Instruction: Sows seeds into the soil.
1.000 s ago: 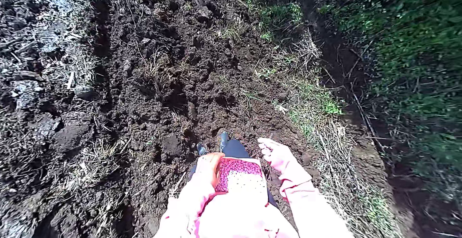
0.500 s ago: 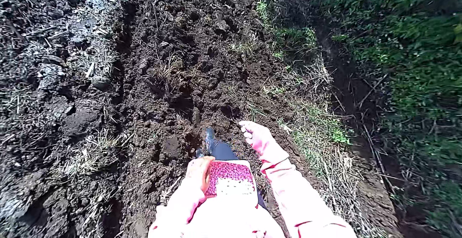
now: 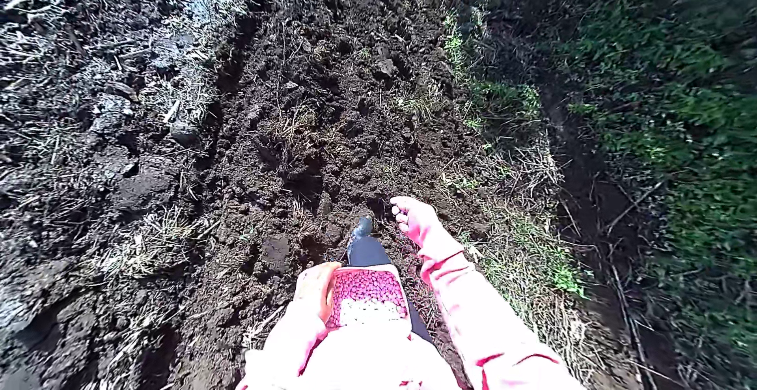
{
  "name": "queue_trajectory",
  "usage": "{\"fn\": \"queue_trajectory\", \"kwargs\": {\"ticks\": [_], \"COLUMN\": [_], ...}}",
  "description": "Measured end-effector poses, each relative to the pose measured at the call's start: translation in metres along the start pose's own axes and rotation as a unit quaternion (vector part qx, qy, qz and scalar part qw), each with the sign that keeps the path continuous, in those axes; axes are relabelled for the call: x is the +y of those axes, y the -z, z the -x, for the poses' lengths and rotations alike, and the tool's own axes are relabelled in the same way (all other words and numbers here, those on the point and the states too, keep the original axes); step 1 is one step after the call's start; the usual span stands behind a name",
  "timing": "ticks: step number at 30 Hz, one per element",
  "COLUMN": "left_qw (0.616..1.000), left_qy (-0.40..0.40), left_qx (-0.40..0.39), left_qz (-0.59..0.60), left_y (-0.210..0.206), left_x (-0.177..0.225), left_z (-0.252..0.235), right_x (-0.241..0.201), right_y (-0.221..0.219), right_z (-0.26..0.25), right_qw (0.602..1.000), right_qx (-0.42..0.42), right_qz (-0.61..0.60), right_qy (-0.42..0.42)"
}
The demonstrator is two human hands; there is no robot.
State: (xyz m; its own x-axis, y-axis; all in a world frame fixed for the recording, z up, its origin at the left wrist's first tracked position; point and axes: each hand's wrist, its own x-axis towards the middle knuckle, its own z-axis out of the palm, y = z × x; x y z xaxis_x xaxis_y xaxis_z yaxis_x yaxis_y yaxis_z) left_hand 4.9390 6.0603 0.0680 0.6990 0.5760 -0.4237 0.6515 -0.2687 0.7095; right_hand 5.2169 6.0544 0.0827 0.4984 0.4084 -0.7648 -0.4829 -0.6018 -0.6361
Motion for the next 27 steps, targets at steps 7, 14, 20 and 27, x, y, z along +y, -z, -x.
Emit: {"fn": "queue_trajectory", "kwargs": {"ticks": [7,14,20,27], "left_qw": [0.997,0.994,0.990,0.986], "left_qy": [0.061,0.092,0.081,-0.051], "left_qx": [-0.042,-0.028,-0.078,-0.110], "left_qz": [-0.017,-0.045,-0.087,-0.118], "left_y": [-0.003,0.009,0.016,0.009], "left_x": [0.041,0.084,0.132,0.176], "left_z": [-0.072,-0.140,-0.179,-0.204], "right_x": [-0.107,-0.127,-0.057,-0.037], "right_y": [-0.025,0.040,0.153,0.195], "right_z": [-0.058,-0.124,-0.133,-0.112], "right_qw": [0.992,0.999,0.993,0.986], "right_qx": [-0.059,-0.041,0.072,0.124], "right_qz": [0.105,0.016,-0.061,-0.078], "right_qy": [0.045,0.026,-0.071,-0.078]}}
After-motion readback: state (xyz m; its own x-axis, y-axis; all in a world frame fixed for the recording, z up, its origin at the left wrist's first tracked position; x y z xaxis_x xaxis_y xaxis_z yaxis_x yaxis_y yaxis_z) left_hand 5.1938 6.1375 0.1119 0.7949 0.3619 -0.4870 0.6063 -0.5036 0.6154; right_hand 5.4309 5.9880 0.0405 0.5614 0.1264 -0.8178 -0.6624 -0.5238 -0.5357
